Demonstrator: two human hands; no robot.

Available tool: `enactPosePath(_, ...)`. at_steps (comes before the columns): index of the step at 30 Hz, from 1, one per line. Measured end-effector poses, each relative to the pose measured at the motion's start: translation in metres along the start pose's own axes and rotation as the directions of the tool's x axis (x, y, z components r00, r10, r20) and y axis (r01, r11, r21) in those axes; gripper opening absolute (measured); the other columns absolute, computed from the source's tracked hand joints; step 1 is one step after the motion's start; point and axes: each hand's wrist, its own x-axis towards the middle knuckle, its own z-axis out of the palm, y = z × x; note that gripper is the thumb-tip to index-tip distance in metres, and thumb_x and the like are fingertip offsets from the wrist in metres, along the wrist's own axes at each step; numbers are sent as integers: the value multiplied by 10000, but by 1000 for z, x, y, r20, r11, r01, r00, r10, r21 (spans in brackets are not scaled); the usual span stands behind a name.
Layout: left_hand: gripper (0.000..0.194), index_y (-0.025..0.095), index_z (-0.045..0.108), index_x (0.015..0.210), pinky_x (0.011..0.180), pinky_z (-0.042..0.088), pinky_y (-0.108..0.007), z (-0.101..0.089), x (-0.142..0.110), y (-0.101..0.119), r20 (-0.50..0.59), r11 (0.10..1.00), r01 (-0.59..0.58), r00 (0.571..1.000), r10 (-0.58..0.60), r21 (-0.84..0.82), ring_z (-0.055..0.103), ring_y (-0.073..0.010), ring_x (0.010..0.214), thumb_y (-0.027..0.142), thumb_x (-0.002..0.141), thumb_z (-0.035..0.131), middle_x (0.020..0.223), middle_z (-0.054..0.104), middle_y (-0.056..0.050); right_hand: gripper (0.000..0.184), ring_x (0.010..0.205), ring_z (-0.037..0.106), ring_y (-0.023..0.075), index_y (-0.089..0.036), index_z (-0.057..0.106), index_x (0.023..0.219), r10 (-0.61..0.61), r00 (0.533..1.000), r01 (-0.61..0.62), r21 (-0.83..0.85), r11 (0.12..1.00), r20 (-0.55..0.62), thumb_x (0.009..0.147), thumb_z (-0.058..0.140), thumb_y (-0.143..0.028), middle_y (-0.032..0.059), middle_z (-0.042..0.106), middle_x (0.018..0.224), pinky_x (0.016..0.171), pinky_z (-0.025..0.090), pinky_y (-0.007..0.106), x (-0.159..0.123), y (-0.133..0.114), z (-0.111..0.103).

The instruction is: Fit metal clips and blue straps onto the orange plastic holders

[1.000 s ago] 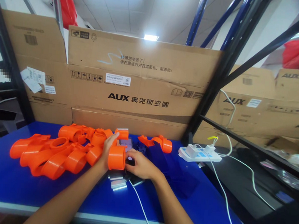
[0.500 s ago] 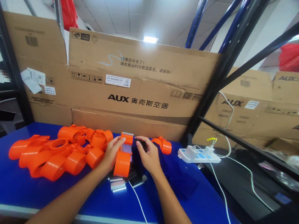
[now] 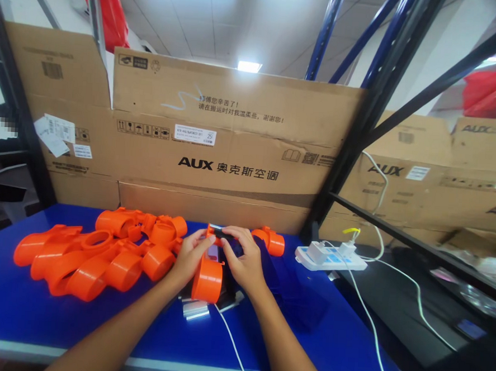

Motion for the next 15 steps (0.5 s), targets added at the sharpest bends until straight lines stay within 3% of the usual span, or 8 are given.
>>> enactPosePath(4,436,194,736,1083,533,416,-252,1,-1,2,30,1000,-18,999,18,6,498,-131,529,508,794,820,613,564,39,153,1063,658,275,-265,746,1086,-8,999,6,-61,998,-39,955,669,-286,102,680,1144,950,546,467,-1,-2,1)
enactPosePath(9,414,187,747,1047,563,432,-270,3,-2,5,44,1000,-26,999,26,4,558,-160,562,510,798,817,586,567,29,162,842,636,206,-256,745,1098,32,999,-33,-16,999,-31,970,654,-296,83,636,1085,777,573,381,-2,1,3)
enactPosePath(15,415,197,743,1056,565,441,-268,4,-3,5,31,999,-34,999,34,9,556,-163,570,511,796,818,592,560,32,141,800,629,192,-248,735,1076,36,998,-36,4,999,-42,976,641,-283,73,631,1066,792,574,384,-1,0,3)
